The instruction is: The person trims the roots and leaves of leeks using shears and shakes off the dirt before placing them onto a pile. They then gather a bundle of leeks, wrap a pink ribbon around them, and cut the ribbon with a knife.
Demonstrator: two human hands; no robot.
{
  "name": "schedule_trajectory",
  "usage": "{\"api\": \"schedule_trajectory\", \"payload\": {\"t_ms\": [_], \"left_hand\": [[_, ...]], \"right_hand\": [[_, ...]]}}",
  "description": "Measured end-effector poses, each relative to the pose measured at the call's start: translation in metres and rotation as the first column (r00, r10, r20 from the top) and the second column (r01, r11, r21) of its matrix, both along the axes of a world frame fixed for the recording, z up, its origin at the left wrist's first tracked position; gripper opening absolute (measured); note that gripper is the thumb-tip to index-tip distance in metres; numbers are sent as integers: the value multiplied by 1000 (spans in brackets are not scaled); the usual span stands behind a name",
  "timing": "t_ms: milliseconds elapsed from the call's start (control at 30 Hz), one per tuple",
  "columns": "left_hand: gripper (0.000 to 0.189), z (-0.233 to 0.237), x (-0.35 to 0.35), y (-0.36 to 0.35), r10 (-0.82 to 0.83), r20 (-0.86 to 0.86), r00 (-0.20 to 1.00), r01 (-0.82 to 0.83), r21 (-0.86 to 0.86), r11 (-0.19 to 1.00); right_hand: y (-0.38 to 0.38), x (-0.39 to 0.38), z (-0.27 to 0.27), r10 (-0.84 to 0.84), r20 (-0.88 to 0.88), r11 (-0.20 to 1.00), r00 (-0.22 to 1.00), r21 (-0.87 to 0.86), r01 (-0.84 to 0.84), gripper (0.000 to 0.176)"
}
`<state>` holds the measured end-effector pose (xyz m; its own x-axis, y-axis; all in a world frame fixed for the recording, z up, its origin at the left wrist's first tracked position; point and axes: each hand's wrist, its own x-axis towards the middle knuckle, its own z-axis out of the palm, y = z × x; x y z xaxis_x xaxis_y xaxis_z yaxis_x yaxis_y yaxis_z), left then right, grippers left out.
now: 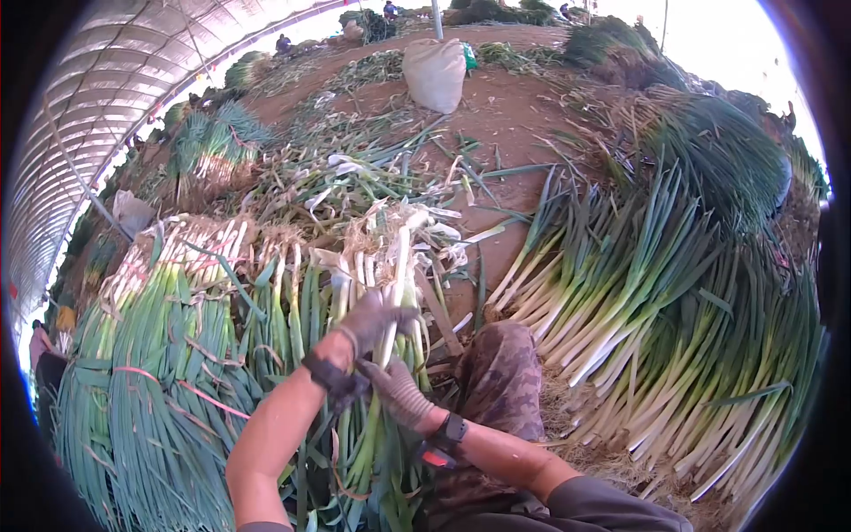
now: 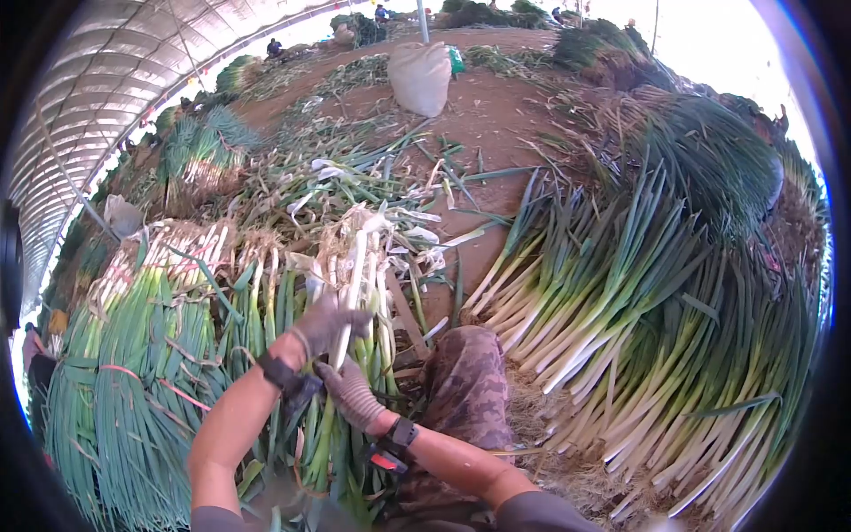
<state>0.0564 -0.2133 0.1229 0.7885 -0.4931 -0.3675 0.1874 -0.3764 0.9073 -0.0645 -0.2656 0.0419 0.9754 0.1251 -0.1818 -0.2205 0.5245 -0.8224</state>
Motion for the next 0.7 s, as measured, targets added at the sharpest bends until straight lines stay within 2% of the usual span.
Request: {"api": "schedule_trajectory", "payload": {"t_ms": [67, 133, 200, 267, 300, 333, 400, 467, 500, 567, 600, 633, 667, 700], "left_hand": [[48, 4, 41, -13, 116, -186, 976, -142, -133, 981], [23, 37, 66, -27, 214, -64, 975, -224, -278, 934], [8, 63, 95, -35, 255, 156, 954, -246, -76, 966], [19, 20, 190, -24, 301, 132, 944, -262, -254, 931], [17, 42, 180, -12, 29, 784, 620, 25, -57, 998], [13, 65, 171, -8, 27, 790, 612, 16, -47, 999], [7, 114, 153, -1, 24, 802, 597, -3, -28, 1000], [12, 168, 181, 35, 50, 849, 526, -44, -31, 999], [14, 205, 205, 68, 79, 859, 505, -74, -47, 996], [19, 269, 298, 184, 72, 817, 572, -5, -84, 996], [19, 277, 221, 154, -377, 903, 206, -444, 430, 786], [26, 255, 185, 129, 167, 698, 697, -406, 192, 894], [38, 213, 226, 161, 151, 697, 701, -476, 300, 827], [56, 178, 213, 169, -509, 493, 706, -178, 819, 546]], "right_hand": [[-3, -1, -2, 39, -40, 993, 998, -109, -43, 19], [-3, -8, -3, 70, -29, 995, 997, -75, -72, 20], [-7, -9, -10, 60, -25, 998, 998, 18, -59, 20], [-2, -6, -34, 45, -21, 996, 999, 80, -43, 17], [-10, 2, -23, 12, -68, 979, 998, -202, -25, 15], [-31, -3, 17, 34, 10, 991, 999, -127, -32, 13], [-39, 1, 30, 201, -18, 974, 979, 110, -198, 13], [-31, -28, 15, 255, -19, 960, 967, 122, -251, 19], [-31, -38, 11, 267, -113, 960, 957, 115, -255, 21], [-44, -20, 6, 126, -170, 991, 977, 64, -116, 21], [-53, -9, 4, 42, -203, 998, 978, 43, -34, 21], [-63, 3, 4, 39, -157, 990, 987, 141, -17, 22], [-73, 14, 4, 32, -110, 972, 993, 234, -5, 24], [-78, 24, -2, 18, -136, 980, 991, 201, 9, 25]]}}
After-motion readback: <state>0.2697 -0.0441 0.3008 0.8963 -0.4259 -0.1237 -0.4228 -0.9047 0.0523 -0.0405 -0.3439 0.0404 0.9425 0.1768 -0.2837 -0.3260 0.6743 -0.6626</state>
